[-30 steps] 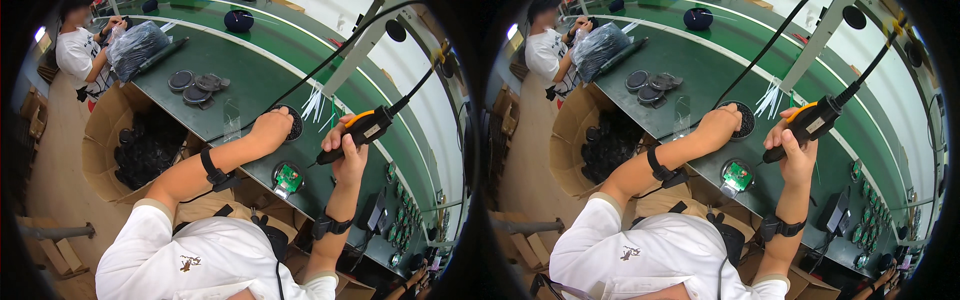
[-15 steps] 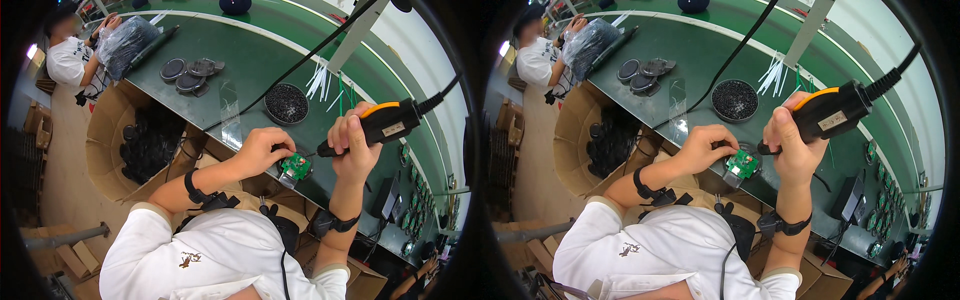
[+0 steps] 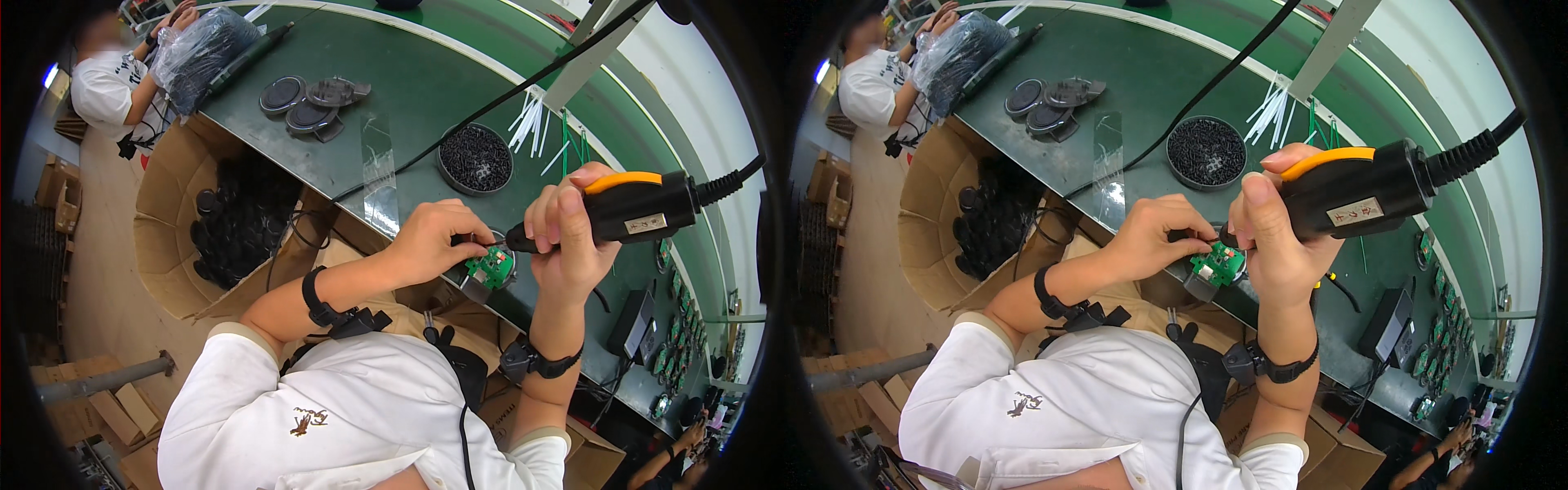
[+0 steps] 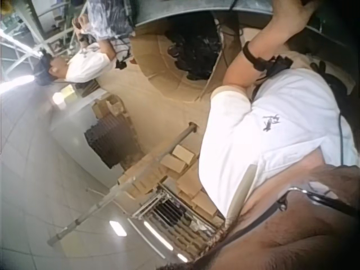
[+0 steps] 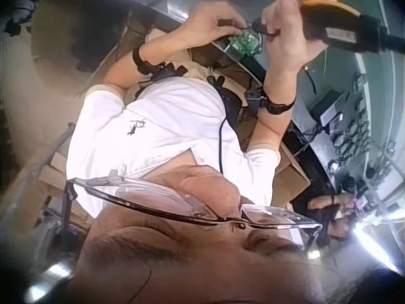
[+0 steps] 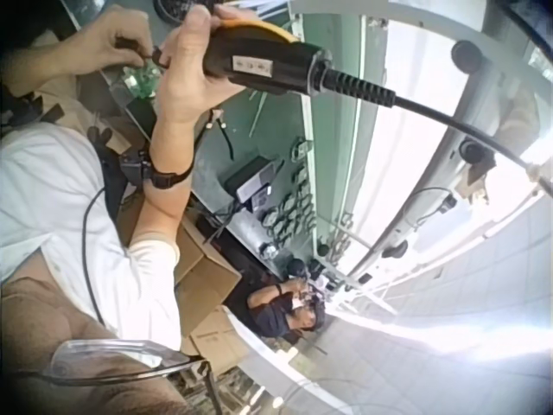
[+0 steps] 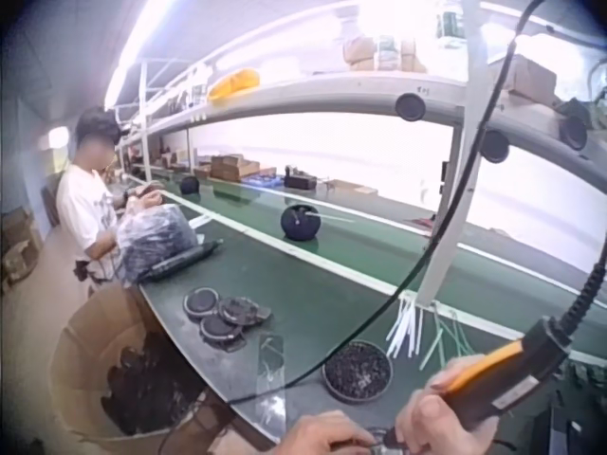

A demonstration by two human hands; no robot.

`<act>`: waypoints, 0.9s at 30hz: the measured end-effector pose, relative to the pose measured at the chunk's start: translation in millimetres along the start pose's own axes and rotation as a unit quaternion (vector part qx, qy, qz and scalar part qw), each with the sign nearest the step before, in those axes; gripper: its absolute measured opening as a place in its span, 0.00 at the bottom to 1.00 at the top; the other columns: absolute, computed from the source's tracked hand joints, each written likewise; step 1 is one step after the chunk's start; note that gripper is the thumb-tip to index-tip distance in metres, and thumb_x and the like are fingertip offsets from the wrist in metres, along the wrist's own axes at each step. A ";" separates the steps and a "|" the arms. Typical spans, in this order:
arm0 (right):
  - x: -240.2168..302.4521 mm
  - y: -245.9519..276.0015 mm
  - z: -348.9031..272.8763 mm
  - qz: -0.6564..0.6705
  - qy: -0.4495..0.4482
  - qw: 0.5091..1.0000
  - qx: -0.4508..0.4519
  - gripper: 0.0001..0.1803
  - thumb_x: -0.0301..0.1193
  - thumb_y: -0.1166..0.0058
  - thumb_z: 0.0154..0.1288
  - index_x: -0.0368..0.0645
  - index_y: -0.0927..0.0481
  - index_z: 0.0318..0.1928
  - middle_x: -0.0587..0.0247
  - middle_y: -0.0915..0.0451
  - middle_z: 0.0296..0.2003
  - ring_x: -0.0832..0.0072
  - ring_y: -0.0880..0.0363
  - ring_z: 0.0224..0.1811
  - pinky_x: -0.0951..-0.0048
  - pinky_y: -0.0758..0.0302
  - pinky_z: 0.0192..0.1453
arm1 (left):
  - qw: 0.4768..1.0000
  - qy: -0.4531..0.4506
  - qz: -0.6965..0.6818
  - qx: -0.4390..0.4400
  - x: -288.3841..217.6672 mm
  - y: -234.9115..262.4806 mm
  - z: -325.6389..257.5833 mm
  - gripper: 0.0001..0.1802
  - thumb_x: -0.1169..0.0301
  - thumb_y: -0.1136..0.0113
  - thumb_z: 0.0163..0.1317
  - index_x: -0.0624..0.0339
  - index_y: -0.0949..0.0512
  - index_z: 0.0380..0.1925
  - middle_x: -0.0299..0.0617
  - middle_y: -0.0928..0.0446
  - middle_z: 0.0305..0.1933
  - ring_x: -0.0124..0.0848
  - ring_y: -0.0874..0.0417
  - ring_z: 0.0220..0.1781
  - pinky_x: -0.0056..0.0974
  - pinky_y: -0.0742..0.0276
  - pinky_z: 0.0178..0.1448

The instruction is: The person assembles electronic components at a workstation, using a soldering iron to attach parts to small green circuit boards. They also use pliers to cut zip ties and handle black circular casings, placing them into a cardboard box. The person unpacks a larger circuit board from bubble wrap and uses pliers to separate it from a panel of connected boards.

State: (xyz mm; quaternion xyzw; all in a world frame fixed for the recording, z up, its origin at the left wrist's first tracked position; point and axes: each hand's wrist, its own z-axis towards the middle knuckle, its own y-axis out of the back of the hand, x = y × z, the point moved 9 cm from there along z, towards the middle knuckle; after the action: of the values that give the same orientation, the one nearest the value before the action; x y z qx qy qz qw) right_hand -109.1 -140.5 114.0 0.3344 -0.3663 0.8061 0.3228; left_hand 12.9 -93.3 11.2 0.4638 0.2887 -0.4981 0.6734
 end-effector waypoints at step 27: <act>-10.9 7.9 -3.5 -0.099 0.006 0.994 -0.051 0.13 0.17 0.35 0.67 0.34 0.23 0.49 0.66 0.23 0.24 0.84 0.29 0.16 0.80 0.37 0.20 | 0.999 0.032 0.028 0.031 1.7 -9.7 2.0 0.24 0.73 0.21 0.49 0.54 0.16 0.49 0.36 0.14 0.39 0.38 0.16 0.45 0.42 0.20 0.49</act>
State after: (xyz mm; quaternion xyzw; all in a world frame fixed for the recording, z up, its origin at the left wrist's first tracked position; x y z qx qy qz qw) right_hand -110.1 -144.8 100.8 0.3474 -0.3700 0.7524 0.4200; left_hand 4.3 -96.5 7.3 0.5082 0.2812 -0.4725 0.6628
